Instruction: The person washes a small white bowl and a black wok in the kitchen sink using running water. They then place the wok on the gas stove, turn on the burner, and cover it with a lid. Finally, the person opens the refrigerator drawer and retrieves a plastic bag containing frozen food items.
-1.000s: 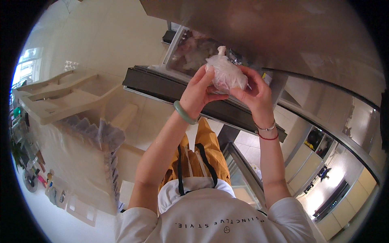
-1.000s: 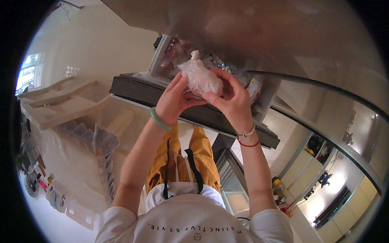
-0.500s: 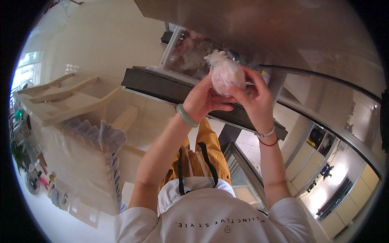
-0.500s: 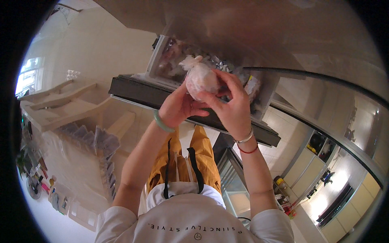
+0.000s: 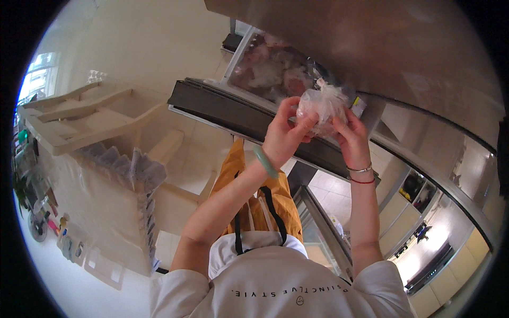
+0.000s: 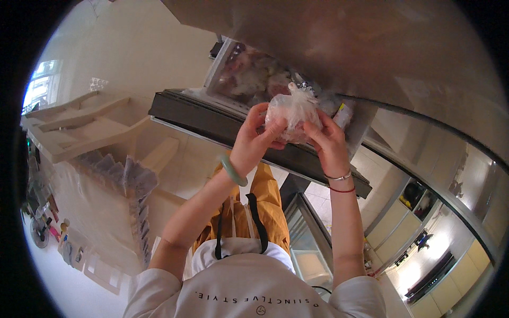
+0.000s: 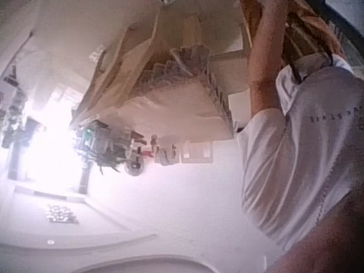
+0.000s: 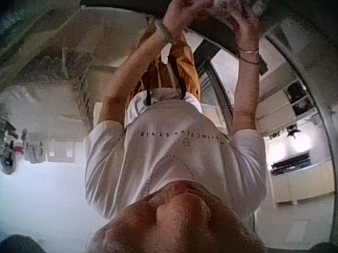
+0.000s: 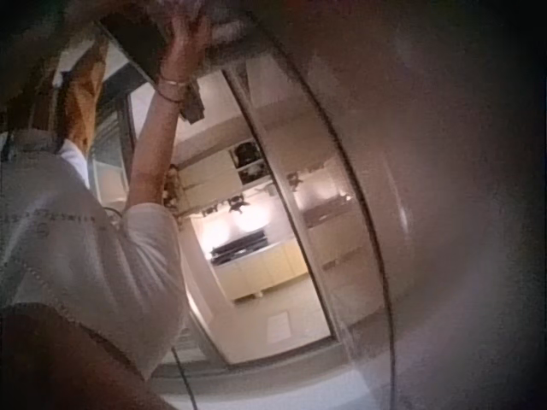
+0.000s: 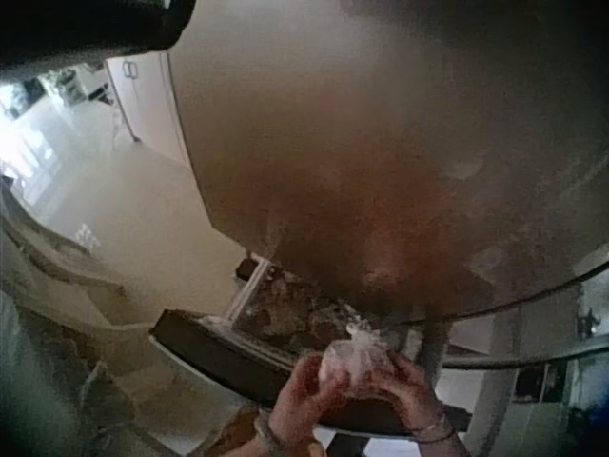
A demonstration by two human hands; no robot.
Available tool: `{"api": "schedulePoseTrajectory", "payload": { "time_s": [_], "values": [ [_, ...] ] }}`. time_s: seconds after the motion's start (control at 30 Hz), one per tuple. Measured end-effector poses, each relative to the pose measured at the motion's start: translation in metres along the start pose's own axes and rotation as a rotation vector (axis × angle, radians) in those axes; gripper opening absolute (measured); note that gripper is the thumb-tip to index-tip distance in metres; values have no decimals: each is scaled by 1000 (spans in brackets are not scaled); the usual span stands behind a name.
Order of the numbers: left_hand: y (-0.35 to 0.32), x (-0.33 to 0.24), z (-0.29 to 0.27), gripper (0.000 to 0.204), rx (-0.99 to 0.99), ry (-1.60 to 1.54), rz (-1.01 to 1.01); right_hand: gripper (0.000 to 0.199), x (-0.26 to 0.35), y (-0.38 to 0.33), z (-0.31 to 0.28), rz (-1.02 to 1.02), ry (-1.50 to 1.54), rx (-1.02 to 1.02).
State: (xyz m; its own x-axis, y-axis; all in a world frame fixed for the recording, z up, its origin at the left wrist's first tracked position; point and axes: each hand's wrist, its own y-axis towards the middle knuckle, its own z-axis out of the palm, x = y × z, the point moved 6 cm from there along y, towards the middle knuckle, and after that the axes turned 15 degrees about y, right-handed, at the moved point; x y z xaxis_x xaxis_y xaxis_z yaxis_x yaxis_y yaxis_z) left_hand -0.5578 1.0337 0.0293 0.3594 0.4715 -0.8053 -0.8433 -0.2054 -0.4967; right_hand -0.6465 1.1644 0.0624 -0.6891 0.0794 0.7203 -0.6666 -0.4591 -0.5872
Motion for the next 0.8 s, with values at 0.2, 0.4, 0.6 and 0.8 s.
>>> {"api": "schedulePoseTrajectory", "payload": {
  "time_s": [0.2, 0.4, 0.6, 0.8],
  "values": [
    [0, -6, 0, 44, -16, 134, 57, 56, -10, 9, 12, 78, 95, 123],
    [10, -5, -9, 44, -98, 253, 138, 61, -18, 11, 21, 172, 320, 104],
    [10, -20, -5, 37, -82, -130, 48, 64, -13, -1, 31, 130, 606, 66],
    [0, -18, -1, 34, -72, -121, 108, 55, -21, -1, 5, 108, 611, 32]
  ]
}}
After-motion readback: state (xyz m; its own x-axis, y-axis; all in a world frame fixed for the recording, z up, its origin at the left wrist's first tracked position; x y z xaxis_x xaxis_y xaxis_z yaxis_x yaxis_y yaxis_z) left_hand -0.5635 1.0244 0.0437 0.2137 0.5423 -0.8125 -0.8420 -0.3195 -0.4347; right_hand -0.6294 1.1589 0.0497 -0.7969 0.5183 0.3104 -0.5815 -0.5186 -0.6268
